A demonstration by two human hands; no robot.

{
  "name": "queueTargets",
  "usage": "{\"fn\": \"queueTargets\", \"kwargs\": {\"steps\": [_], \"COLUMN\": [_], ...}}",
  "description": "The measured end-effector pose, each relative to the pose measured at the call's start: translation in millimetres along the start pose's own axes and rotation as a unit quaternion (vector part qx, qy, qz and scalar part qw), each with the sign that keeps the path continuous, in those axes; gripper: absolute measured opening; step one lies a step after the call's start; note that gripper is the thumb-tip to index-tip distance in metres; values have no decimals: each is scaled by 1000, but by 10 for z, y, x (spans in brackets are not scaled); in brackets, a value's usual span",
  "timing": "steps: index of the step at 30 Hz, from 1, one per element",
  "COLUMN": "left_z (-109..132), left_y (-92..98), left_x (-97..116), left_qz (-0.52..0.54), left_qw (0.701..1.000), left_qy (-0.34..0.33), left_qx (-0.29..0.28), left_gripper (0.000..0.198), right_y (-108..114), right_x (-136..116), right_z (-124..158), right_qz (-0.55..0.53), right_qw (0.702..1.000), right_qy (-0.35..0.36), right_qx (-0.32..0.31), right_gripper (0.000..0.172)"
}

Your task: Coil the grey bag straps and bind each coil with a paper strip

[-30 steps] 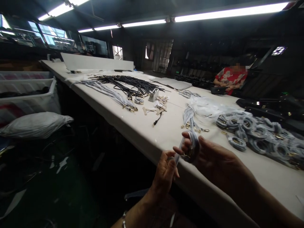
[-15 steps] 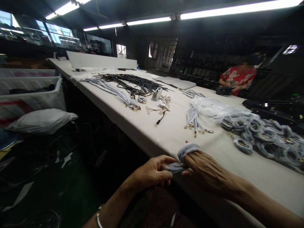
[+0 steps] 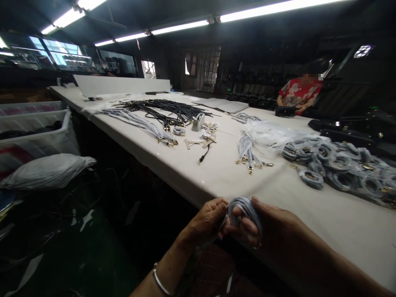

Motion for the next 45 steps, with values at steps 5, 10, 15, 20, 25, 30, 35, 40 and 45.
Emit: {"fn": "queueTargets", "kwargs": {"steps": [5,10,15,20,25,30,35,40,45], "left_z": [-94,-83,54,-377,-522,-341,-177,-212,-224], "left_y": [-181,-257,-453,-620,-909,-777,-578,-586,-796], "left_x": [2,206,464,64,-231,-324,-133,113,110], "left_qz": [49,-120,-370,-136,94,38,-188,-343,-335], "left_qw": [998,966,846,980,993,995,975,935,933], "left_qy": [-25,-221,-364,-147,-21,84,106,65,40], "left_qx": [-16,67,123,-3,-70,-35,-61,-57,-127], "left_gripper": [54,61,27,40,52,46,28,16,19], "right_y": [-174,-132,-21,154,127,243,657,834,797], "right_x": [-229,-651,-912,-1080,-1092,-845,-619,-277,-138], "right_z": [28,144,334,474,533,397,361,442,657], "right_qz": [-105,-146,-106,77,487,765,807,785,709], "right_qw": [994,986,988,962,769,532,539,601,703], "right_qy": [-7,73,108,250,391,358,238,150,56], "right_qx": [-7,-17,-19,83,138,59,45,9,-22], "right_gripper": [33,27,28,38,29,24,21,28,33]}}
Point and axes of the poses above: each hand's wrist, its own z-axis away from the middle knuckle, its own y-axis out of the back of the hand, x = y × z, the point moved 9 cm from there along -z, towards the middle knuckle, and after that the axes turned 5 degrees about z, right-handed, at the moved point
